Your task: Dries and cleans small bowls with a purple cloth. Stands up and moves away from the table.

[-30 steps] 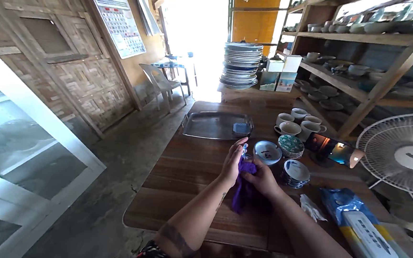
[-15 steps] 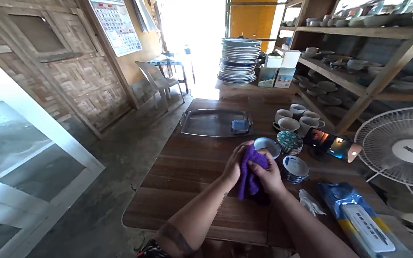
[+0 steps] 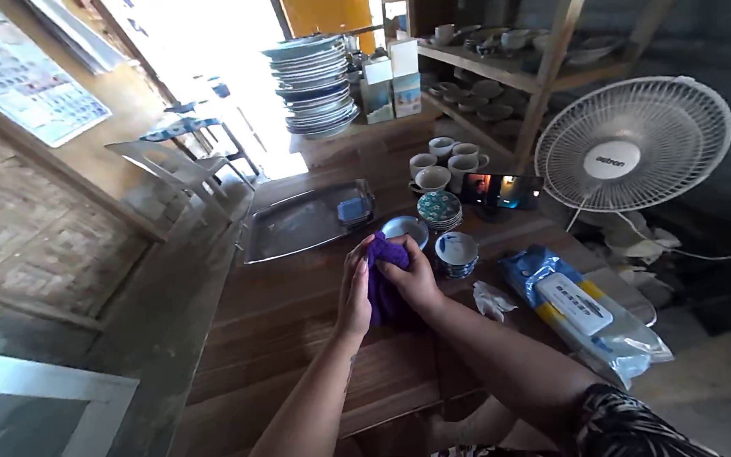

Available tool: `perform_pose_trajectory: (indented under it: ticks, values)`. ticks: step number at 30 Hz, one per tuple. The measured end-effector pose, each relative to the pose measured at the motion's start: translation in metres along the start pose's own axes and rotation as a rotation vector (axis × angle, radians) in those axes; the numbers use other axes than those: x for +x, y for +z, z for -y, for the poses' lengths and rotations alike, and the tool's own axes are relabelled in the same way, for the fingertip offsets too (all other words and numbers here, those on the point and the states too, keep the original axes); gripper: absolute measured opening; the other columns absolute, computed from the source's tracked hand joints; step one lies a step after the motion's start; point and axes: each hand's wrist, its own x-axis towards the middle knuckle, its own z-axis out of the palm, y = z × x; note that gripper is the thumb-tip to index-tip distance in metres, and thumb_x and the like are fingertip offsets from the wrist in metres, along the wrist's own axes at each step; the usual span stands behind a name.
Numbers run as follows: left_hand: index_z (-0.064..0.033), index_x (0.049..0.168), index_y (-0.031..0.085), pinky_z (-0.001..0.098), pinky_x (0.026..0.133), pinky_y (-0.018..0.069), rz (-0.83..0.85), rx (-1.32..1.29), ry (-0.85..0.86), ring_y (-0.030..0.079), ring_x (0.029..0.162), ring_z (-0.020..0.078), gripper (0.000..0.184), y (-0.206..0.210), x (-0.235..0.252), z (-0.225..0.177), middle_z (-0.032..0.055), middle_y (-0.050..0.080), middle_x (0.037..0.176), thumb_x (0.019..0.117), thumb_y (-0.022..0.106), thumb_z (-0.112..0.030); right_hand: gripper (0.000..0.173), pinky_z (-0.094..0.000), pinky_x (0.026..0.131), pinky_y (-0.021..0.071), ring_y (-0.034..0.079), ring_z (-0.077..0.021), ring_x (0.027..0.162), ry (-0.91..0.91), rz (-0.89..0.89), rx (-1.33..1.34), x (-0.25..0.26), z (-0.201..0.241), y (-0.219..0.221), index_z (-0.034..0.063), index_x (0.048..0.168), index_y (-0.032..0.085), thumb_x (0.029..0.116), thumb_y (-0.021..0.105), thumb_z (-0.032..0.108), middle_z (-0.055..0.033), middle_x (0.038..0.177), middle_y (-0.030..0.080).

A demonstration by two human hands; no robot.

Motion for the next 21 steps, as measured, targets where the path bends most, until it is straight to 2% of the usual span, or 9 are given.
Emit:
perform_pose_trajectory:
  ticks: [3,4,7,10,13,16,18,21]
  values:
    - [-0.0066,0.143,0.049,0.0301,0.109,0.0446,-0.063,0.003,-0.116,0.054,0.126,0.0080,0.051,0.000,-0.002,-0.006,0.0027,0.058,0.138,0.1068,0.022,-0.028,0.030,-0.0292,0.083,0.0580,0.067,-0.0078,0.092,0.035,0.127,0.154,-0.004,0.005,0.001,0.0064,0.112,0.062,0.0839,0.072,0.001,-0.0023,0.103,0.068]
    - [-0.0072,0.145,0.049,0.0310,0.108,0.0447,-0.060,-0.016,-0.130,0.054,0.127,0.0092,0.053,-0.003,-0.002,-0.004,0.0034,0.058,0.139,0.1072,0.018,-0.028,0.029,-0.0286,0.084,0.0575,0.066,-0.0072,0.094,0.049,0.185,0.156,-0.004,0.007,0.001,0.0051,0.111,0.063,0.0837,0.073,0.002,-0.0026,0.104,0.068]
    - [-0.0081,0.148,0.047,0.0329,0.111,0.0439,-0.041,-0.090,-0.098,0.054,0.130,0.0138,0.055,-0.014,0.002,0.004,0.0051,0.057,0.144,0.1083,0.019,-0.035,0.026,-0.0268,0.086,0.0557,0.065,-0.0064,0.095,0.067,0.377,0.062,-0.001,0.010,-0.001,-0.0008,0.108,0.065,0.0837,0.074,0.004,-0.0060,0.105,0.067]
    - [-0.0078,0.149,0.045,0.0326,0.107,0.0466,-0.089,-0.077,-0.093,0.057,0.126,0.0146,0.058,-0.016,0.007,0.001,0.0054,0.058,0.141,0.1084,0.017,-0.040,0.029,-0.0306,0.091,0.0539,0.065,-0.0123,0.099,0.017,0.505,-0.139,0.001,0.003,0.000,-0.0060,0.111,0.067,0.0846,0.074,0.005,-0.0143,0.108,0.068]
    - [-0.0092,0.147,0.046,0.0330,0.107,0.0460,-0.080,-0.066,-0.067,0.056,0.126,0.0136,0.058,-0.014,0.007,0.001,0.0037,0.057,0.141,0.1076,0.021,-0.044,0.030,-0.0426,0.095,0.0540,0.067,-0.0243,0.104,0.001,0.428,-0.366,0.002,0.000,0.002,-0.0037,0.112,0.069,0.0853,0.076,0.008,-0.0185,0.110,0.070]
    - [-0.0112,0.145,0.049,0.0344,0.110,0.0428,-0.024,-0.057,-0.048,0.051,0.133,0.0141,0.060,-0.009,0.004,0.004,0.0020,0.053,0.146,0.1060,0.027,-0.052,0.032,-0.0457,0.091,0.0563,0.069,-0.0274,0.101,0.020,0.231,-0.448,0.004,0.002,0.001,-0.0022,0.113,0.068,0.0844,0.078,0.007,-0.0186,0.108,0.070]
    - [-0.0128,0.143,0.052,0.0343,0.112,0.0420,0.004,-0.046,-0.034,0.049,0.135,0.0129,0.063,-0.005,0.002,0.004,0.0000,0.052,0.148,0.1039,0.033,-0.058,0.033,-0.0441,0.086,0.0575,0.069,-0.0251,0.095,0.010,0.114,-0.379,0.004,0.001,-0.001,-0.0017,0.113,0.067,0.0832,0.079,0.005,-0.0174,0.105,0.070]
    - [-0.0145,0.146,0.050,0.0338,0.113,0.0412,0.020,-0.037,-0.024,0.048,0.135,0.0114,0.064,-0.003,0.000,0.000,-0.0019,0.051,0.149,0.1036,0.034,-0.060,0.031,-0.0333,0.080,0.0592,0.069,-0.0137,0.089,-0.078,0.024,-0.164,0.002,-0.003,-0.001,0.0002,0.111,0.065,0.0821,0.076,0.000,-0.0103,0.101,0.070]
